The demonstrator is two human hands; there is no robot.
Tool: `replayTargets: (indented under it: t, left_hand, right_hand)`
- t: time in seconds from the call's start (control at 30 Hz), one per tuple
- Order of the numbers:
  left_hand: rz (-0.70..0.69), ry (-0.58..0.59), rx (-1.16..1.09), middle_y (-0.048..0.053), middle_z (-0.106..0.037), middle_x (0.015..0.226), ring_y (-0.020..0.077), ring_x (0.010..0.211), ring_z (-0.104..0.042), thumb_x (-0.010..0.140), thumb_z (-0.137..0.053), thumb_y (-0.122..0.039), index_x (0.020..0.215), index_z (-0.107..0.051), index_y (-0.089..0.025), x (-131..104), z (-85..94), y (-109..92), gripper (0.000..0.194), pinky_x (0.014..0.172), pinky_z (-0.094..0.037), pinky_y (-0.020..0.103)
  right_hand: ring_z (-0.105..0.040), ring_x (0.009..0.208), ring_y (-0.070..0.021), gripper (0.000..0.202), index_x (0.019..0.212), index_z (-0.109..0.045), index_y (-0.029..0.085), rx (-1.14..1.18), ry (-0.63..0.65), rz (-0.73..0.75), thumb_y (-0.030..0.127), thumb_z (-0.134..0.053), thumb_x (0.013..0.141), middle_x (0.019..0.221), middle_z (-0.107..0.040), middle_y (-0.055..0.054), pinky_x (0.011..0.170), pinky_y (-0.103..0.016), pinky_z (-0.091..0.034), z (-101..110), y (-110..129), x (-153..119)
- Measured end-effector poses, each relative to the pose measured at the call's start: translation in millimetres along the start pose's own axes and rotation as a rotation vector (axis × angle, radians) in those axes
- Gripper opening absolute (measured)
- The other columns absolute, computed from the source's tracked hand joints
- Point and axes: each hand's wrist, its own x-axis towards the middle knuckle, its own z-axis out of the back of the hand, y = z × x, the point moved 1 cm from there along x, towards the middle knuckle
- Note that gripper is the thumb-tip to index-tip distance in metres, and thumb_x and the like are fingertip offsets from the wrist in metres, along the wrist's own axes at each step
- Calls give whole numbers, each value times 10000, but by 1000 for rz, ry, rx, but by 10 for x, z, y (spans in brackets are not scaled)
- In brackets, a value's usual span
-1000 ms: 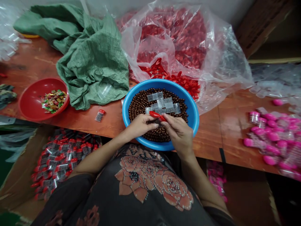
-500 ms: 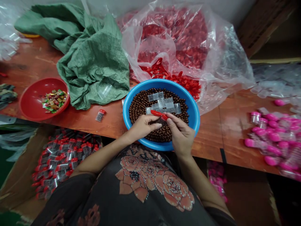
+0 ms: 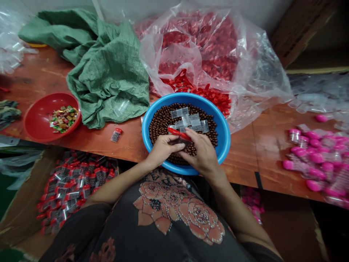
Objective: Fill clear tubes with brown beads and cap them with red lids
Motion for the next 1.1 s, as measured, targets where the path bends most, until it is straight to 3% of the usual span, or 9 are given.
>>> replayTargets:
  t: [0.2,0.37,0.5,0.67,0.83,0.97,1.1]
  left_hand:
    - [3,-22,-58,61,-768,983,177,901,-690,700,-778,-206,974,-776,-166,10,-26,28,276,950,-508,372]
    - [14,11,-56,61,-762,994,168,902,-681,729,-765,-229,1016,-766,-163,19,-31,8,294,943,-507,353]
    - [10,45,-87,64,-757,1001,150,908,-676,757,-771,-293,1009,-760,-159,15,-28,28,285,926,-501,300]
    - [263,71,-333,122,-748,893,195,846,-703,895,-530,-599,1026,-720,-127,54,-51,-6,526,754,-552,305]
    - [421,79,-481,118,-730,819,209,782,-710,927,-367,-672,1097,-673,-127,125,-124,-111,647,674,-566,312]
    - [486,77,-514,91,-712,751,187,664,-691,930,-414,-636,1151,-651,-138,134,-148,-130,595,625,-563,313]
    - [526,76,-537,91,-713,755,164,599,-671,962,-432,-495,1195,-627,-112,135,-154,-114,490,608,-559,301]
  right_hand:
    - [-637,1154,-280,797,1514,-302,181,-77,-60,128,318,-704,841,1246,-665,-150,932,-458,-562,2,-54,9]
    - [-656,1114,-264,698,1430,-418,184,-15,-37,0,335,-725,821,1244,-672,-142,918,-439,-571,-31,-68,0]
    - [-642,1139,-256,684,1414,-421,181,-31,-54,40,318,-729,819,1264,-660,-143,945,-418,-557,0,-44,8]
    - [-636,1074,-269,687,1330,-486,250,10,-80,-24,431,-781,737,1182,-656,-99,914,-440,-545,87,-38,38]
    - [-599,1036,-268,639,1280,-507,286,53,13,-35,450,-775,723,1166,-605,-86,869,-444,-512,47,-24,12]
    - [-604,1017,-264,660,1301,-456,267,88,4,-33,425,-767,741,1155,-642,-78,886,-443,-481,33,-2,-6]
    - [-604,1055,-283,853,1419,-334,239,110,-22,-87,507,-765,734,1205,-634,-108,907,-460,-478,45,15,8]
